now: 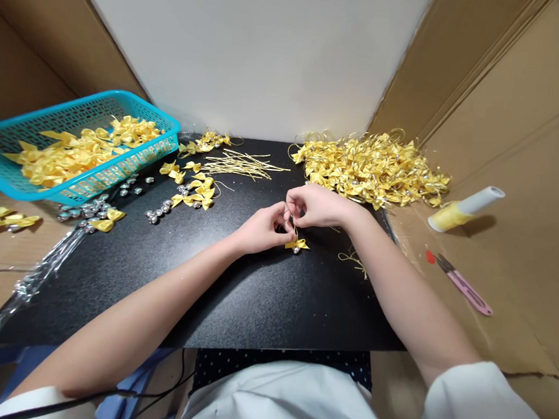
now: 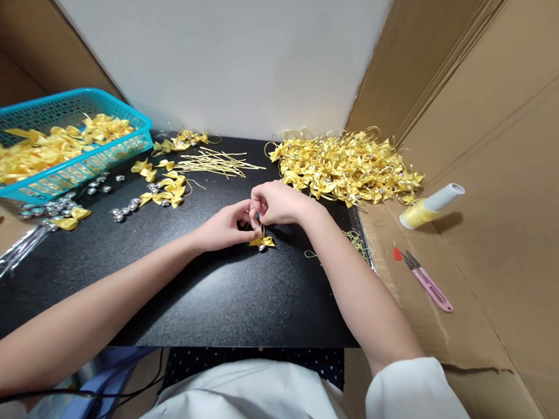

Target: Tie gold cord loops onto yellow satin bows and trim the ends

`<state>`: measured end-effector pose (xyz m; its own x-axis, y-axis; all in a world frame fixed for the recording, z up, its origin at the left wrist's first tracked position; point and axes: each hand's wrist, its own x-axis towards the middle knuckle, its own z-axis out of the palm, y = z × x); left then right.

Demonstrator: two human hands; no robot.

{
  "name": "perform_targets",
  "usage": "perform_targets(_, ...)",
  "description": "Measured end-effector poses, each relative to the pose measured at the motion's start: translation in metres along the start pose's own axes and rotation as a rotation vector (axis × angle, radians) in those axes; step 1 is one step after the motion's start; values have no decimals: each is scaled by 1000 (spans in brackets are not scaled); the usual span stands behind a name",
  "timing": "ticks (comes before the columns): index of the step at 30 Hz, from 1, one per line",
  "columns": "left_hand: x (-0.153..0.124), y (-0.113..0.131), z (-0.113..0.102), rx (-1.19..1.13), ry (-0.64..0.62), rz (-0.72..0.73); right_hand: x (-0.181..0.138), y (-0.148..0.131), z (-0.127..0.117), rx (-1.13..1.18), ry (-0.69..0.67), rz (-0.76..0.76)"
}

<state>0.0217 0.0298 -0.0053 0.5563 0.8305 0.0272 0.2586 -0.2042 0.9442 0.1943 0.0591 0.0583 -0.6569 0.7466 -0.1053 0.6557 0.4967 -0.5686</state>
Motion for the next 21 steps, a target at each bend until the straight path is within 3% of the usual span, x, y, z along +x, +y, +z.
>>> perform_targets(16, -1, 1, 0, 44, -17, -20, -1, 1, -3, -29, 19, 24)
perform_targets(21, 0, 2, -1, 12, -21, -11, -1, 4, -3, -95, 77, -33)
